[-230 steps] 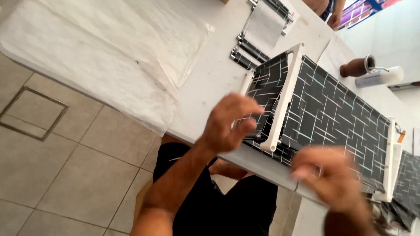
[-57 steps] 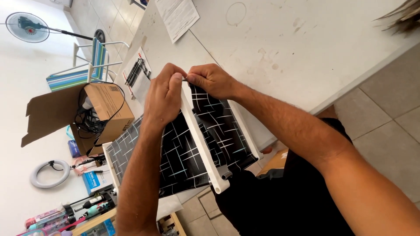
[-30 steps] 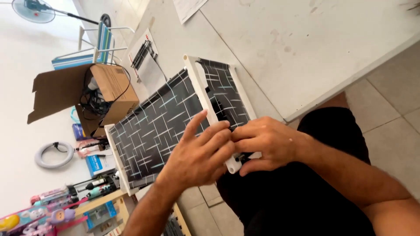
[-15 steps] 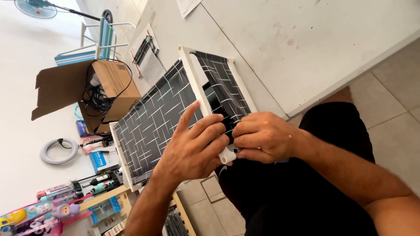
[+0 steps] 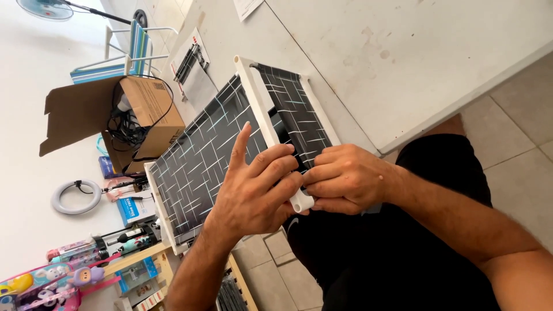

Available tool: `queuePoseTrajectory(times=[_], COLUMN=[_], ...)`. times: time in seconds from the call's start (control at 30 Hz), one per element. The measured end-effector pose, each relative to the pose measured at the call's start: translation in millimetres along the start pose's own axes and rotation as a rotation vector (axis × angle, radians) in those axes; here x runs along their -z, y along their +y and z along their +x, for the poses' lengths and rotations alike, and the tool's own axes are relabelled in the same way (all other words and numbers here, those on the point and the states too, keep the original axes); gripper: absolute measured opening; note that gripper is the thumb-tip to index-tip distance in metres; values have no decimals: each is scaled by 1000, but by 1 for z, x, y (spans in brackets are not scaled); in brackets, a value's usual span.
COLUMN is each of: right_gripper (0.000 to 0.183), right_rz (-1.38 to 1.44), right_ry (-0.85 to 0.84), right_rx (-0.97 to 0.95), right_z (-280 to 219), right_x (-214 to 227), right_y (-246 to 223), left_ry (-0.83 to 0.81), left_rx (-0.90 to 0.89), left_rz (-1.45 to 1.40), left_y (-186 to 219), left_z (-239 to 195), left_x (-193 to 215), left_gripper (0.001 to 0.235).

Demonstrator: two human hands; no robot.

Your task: Assembling a multi-tiered display rack by connecting metal tubes and fabric panels using plastic joints.

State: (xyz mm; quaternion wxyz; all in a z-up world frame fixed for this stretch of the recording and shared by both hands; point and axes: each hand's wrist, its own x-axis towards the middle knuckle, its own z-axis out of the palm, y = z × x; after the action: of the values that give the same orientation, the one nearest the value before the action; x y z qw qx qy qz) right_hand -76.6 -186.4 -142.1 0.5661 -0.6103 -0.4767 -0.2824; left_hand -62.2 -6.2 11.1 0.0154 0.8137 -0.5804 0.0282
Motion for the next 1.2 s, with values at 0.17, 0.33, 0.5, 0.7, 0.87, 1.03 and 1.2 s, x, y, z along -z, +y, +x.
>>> queuePoseTrajectory(times=[0.17, 0.33, 0.5, 0.7, 0.87, 1.03, 1.2], right_gripper=[27, 30, 31, 28, 25, 45, 41], right_rz=[12, 31, -1, -8, -26, -175, -264], right_ry=[60, 93, 77, 69, -20, 40, 84], right_rx=[29, 43, 27, 19, -85, -189, -165], right_z=[1, 4, 7, 6, 12, 12, 43], right_x=[-1, 1, 1, 2, 16, 35, 37], right_y=[1, 3, 0, -2, -16, -31, -53], left_ry=[21, 17, 20, 23, 65, 289, 563], left_rx=[-1, 4, 10, 33, 6, 36, 263], left_rz=[3, -15, -5, 33, 99, 305, 231], left_y=[-1, -3, -3, 3, 6, 29, 38], left_z=[2, -1, 1, 2, 1, -18, -99], left_x=[-1, -3, -4, -6, -10, -5, -6], left_gripper=[19, 16, 14, 20, 26, 56, 58])
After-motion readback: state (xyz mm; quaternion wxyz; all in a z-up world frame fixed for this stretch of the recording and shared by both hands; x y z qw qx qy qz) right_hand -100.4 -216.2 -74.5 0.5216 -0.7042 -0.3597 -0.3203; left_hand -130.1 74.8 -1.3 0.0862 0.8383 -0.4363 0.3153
